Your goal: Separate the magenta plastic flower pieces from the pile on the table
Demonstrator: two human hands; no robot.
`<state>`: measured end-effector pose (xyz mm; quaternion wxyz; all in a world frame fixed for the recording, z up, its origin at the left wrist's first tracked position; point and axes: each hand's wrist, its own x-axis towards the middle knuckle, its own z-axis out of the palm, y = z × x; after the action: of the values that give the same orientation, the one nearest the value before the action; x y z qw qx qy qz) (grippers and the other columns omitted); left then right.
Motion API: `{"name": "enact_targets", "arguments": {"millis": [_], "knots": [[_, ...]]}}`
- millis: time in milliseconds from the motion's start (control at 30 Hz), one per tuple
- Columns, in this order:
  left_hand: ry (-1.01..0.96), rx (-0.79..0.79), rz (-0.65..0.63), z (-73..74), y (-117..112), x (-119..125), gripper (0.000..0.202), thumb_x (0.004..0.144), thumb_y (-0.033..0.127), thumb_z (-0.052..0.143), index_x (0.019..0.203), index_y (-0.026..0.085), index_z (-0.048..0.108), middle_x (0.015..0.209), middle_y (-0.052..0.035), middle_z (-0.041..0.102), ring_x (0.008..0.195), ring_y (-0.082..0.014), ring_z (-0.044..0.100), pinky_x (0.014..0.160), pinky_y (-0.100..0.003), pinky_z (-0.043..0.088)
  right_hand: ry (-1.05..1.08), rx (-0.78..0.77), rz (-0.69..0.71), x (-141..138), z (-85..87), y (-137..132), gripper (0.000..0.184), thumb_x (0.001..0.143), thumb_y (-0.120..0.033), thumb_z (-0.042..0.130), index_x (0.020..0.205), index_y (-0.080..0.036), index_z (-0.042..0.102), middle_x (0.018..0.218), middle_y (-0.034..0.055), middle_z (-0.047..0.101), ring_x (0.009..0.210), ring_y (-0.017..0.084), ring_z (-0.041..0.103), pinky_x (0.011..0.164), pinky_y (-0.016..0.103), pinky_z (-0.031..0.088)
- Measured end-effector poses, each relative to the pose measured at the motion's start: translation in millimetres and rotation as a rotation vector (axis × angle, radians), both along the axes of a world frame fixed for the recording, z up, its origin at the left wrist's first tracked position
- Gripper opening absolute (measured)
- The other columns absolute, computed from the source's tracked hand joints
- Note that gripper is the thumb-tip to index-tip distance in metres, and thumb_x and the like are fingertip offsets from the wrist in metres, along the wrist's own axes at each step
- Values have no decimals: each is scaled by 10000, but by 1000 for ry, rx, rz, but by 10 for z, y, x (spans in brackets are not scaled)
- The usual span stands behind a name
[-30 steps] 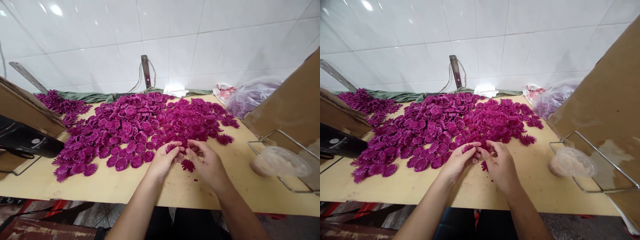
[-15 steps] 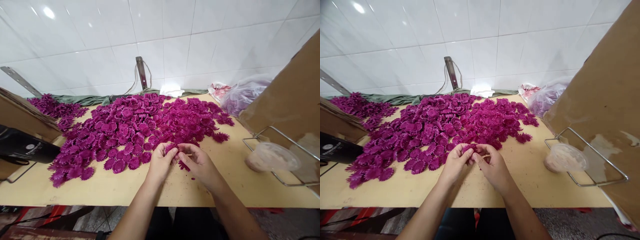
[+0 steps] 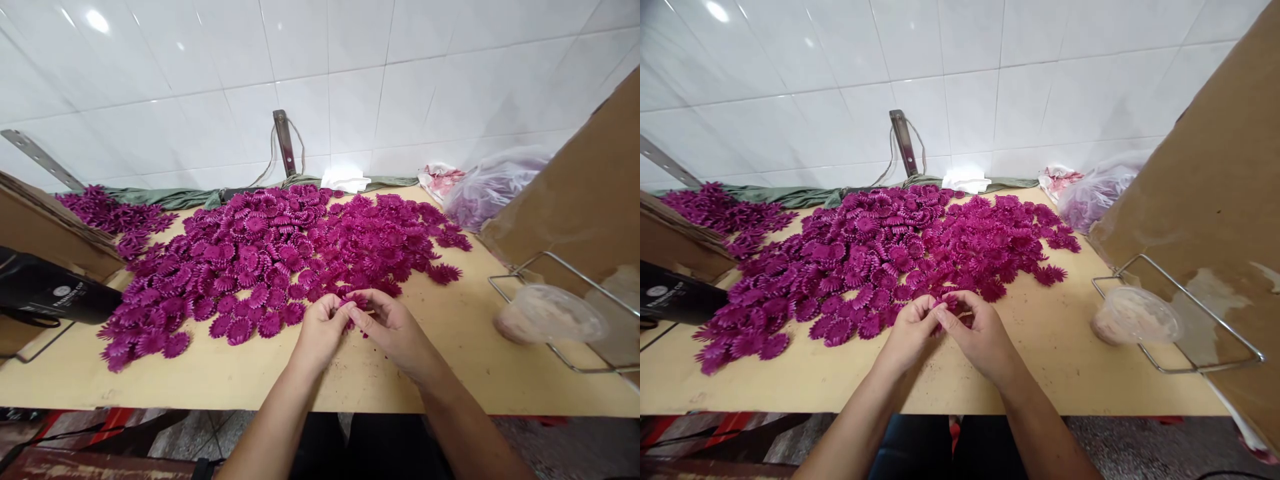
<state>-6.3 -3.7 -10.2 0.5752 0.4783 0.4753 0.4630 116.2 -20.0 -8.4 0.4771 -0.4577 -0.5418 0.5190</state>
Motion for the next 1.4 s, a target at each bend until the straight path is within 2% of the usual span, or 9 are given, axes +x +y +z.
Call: {"name": "enact_targets", "arguments": {"millis": [300,567,667,767,900,1000,1100,1233,1400], "knots": [[-12,9,-26,17,-48,39,520,600,642,609,475,186,390,431,72,358,428,-59,290,437,-221,216,33,58,-71,10,25,3,72,747,-272,591,737,-201,584,630,-23,577,575,109,532,549,238,457],[-133,20,161,132,-2,-230,457,618,568,650,528,175,434,447,68,435,446,-60,365,474,-197,294,123,130,-704,594,98,386,148,712,-325,599,704,-202,516,567,-40,536,499,109,555,483,237,474],[-140,11,170,155,35,-343,332,634,464,687,641,166,539,522,56,508,495,-66,429,499,-188,322,-46,165,-777,765,72,504,192,684,-293,609,823,-202,513,747,31,605,624,163,619,563,314,525],[-95,40,94,181,62,-321,223,641,351,703,700,158,608,585,46,545,527,-64,452,526,-189,350,-383,262,-814,733,84,500,476,665,-242,626,1112,-176,478,1153,167,529,945,265,600,776,456,513],[-52,64,57,180,83,-202,173,658,307,685,669,146,620,584,44,547,521,-59,443,526,-192,364,-633,350,-625,444,143,285,337,748,-271,567,1071,-172,564,1222,164,508,1110,310,504,903,528,427],[-90,47,60,146,82,-132,212,613,311,719,689,149,604,557,57,535,509,-59,448,511,-191,367,-463,234,-256,162,155,92,220,806,-323,524,955,-185,608,961,102,642,881,226,610,743,402,518],[-160,-5,27,115,70,-101,295,579,349,743,738,151,592,529,66,525,474,-57,444,477,-188,354,-318,154,-60,-18,136,10,144,782,-291,555,861,-183,608,816,55,651,742,173,611,668,320,502],[-193,-22,33,89,48,-112,303,615,365,726,785,146,601,509,77,485,458,-44,411,468,-176,329,-216,84,39,-10,111,48,100,781,-251,520,710,-188,550,635,-15,552,591,120,527,569,263,442],[-206,-19,-11,83,-2,-110,288,602,260,744,843,159,624,624,49,547,581,-62,479,579,-187,384,-103,-4,-14,74,96,89,113,768,-295,526,710,-200,506,568,-55,454,502,95,431,480,229,386]]}}
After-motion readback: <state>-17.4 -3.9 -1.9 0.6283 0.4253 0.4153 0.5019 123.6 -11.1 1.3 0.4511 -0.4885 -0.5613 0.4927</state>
